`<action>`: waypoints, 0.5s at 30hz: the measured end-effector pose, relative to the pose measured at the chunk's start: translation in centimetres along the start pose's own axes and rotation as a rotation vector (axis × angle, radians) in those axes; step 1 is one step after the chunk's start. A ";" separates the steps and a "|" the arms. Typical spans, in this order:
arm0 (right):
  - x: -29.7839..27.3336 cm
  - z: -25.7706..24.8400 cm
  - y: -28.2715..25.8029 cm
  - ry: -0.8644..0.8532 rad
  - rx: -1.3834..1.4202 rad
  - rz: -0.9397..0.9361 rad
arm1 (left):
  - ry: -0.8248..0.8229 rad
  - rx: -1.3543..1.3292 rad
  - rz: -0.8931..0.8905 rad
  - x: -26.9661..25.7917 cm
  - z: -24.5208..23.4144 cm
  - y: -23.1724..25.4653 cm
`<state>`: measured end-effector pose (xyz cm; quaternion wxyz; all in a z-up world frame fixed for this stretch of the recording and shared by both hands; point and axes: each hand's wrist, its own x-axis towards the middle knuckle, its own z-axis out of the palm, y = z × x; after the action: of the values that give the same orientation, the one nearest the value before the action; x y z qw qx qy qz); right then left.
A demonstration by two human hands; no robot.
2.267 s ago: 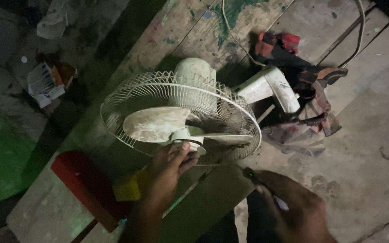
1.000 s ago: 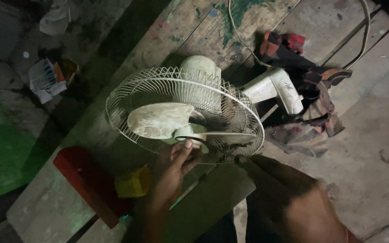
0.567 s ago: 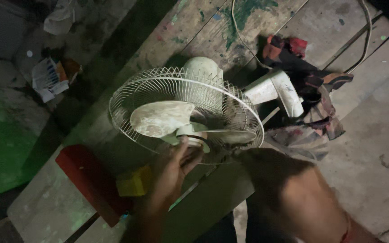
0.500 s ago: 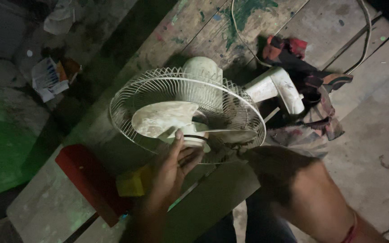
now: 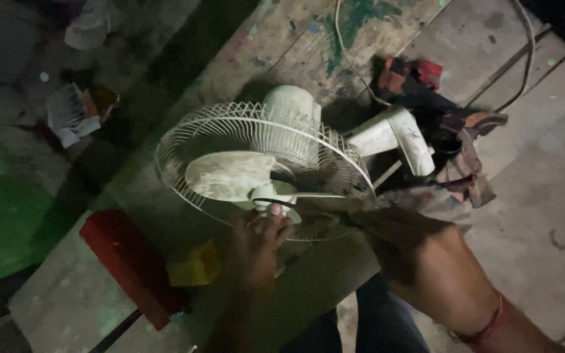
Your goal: The person disassembles the front guard and removes the plastic locking nut from a table fan by hand and using a screwdriver.
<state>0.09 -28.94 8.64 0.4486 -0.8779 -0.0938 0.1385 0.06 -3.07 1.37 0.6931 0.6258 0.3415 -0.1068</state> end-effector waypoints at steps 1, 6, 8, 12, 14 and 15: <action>0.1 0.2 -0.1 0.041 -0.022 -0.026 | 0.030 -0.044 0.043 -0.2 0.7 -0.7; 0.1 0.6 0.0 0.094 -0.071 -0.081 | 0.092 0.088 -0.063 -0.5 1.3 -0.9; 0.3 0.7 0.1 0.110 -0.083 -0.120 | 0.127 0.204 -0.219 -0.5 1.4 -0.7; 0.3 1.0 0.3 0.102 -0.047 -0.069 | 0.135 0.012 -0.231 0.6 1.7 -1.4; 0.2 1.1 0.5 0.110 -0.073 -0.062 | 0.274 0.000 -0.423 1.2 2.2 -1.9; 0.1 1.3 0.5 0.114 -0.085 -0.060 | 0.236 -0.192 -0.411 1.1 2.2 -2.2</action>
<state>-0.18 -28.18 7.47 0.4197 -0.8994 -0.1000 0.0706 0.34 -5.22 -1.12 0.6684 0.4827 0.5487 -0.1386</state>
